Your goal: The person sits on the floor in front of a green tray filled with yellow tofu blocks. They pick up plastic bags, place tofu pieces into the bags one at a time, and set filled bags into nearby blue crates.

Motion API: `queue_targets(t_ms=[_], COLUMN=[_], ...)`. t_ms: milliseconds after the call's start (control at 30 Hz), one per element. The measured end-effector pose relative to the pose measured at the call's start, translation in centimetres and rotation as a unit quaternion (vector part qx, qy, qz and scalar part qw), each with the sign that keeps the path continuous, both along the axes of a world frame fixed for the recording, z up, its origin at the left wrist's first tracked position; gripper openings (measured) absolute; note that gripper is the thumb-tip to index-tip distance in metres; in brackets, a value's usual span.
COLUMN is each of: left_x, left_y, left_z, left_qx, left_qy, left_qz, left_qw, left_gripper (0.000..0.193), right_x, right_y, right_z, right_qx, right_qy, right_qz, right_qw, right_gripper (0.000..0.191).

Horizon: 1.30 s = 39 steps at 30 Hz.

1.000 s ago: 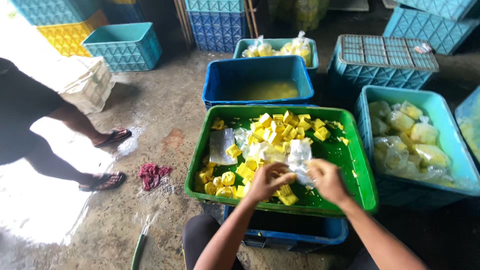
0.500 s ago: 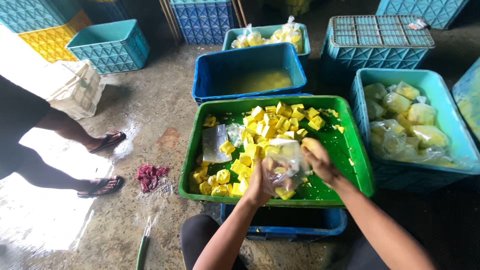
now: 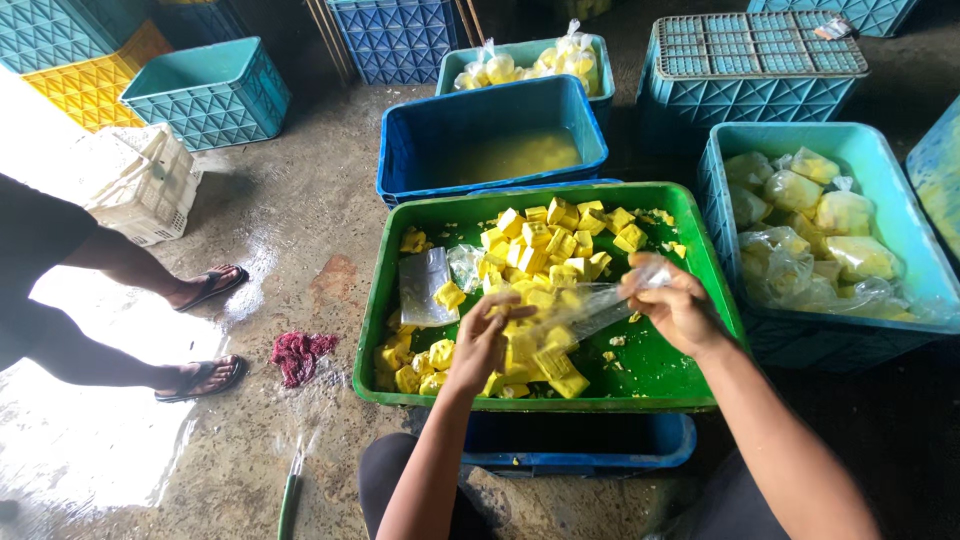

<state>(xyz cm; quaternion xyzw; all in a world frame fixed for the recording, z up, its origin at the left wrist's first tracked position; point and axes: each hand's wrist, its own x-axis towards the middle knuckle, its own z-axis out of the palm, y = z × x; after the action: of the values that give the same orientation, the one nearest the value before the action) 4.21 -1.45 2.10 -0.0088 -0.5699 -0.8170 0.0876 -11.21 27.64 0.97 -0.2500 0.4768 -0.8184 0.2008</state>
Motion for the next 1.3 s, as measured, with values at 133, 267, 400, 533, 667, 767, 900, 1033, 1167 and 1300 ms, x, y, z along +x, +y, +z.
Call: queue_targets(t_ms=[133,267,400,533,667,767,900,1033,1167,1300], left_x=[-1.2,-2.4,-2.5,-2.5,-2.5,-2.4,-1.9,-1.7,-2.3,-3.9], left_y=[-0.7,-1.2,-1.4,-1.6,-1.5,-1.4,0.2,4.4,4.9,2.0], left_z=[-0.8,-2.3,-3.2,-3.2,-2.5,-1.6,-1.2,-3.6,-6.6,-7.2], left_qx=[-0.11,-0.24,-0.241,-0.258,-0.232,-0.254,-0.548,-0.412,-0.151,-0.401], left_qy=[-0.065,0.03,-0.008,0.043,-0.014,-0.009,0.107,0.128,0.057,0.159], left_qz=[0.117,0.154,0.163,0.195,0.188,0.205,0.435,0.175,-0.018,0.304], left_qw=[0.985,0.958,0.957,0.945,0.954,0.945,0.707,0.885,0.987,0.849], left_gripper=[0.034,0.042,0.042,0.041,0.039,0.038,0.049,0.045,0.016,0.021], right_x=[1.1,0.4,-1.8,-3.3,-3.2,-3.1,-1.3,3.6,4.8,4.2], right_y=[-0.4,-0.4,1.2,2.2,2.1,1.6,-0.1,-3.8,-4.8,-4.1], right_z=[1.6,0.1,-3.1,-5.9,-6.9,-5.5,-2.5,-2.2,-3.6,-6.1], right_qx=[0.078,0.131,0.172,0.198,0.231,0.24,0.191,0.245,0.258,0.239], right_qy=[-0.115,-0.092,-0.042,-0.052,0.004,-0.016,0.003,0.167,0.091,0.21], right_qz=[-0.056,-0.102,-0.096,-0.067,-0.059,-0.068,-0.104,-0.069,-0.03,-0.185], right_qw=[0.989,0.982,0.98,0.976,0.971,0.968,0.976,0.953,0.961,0.93], right_gripper=[0.039,0.049,0.062,0.037,0.021,0.011,0.016,0.017,0.021,0.015])
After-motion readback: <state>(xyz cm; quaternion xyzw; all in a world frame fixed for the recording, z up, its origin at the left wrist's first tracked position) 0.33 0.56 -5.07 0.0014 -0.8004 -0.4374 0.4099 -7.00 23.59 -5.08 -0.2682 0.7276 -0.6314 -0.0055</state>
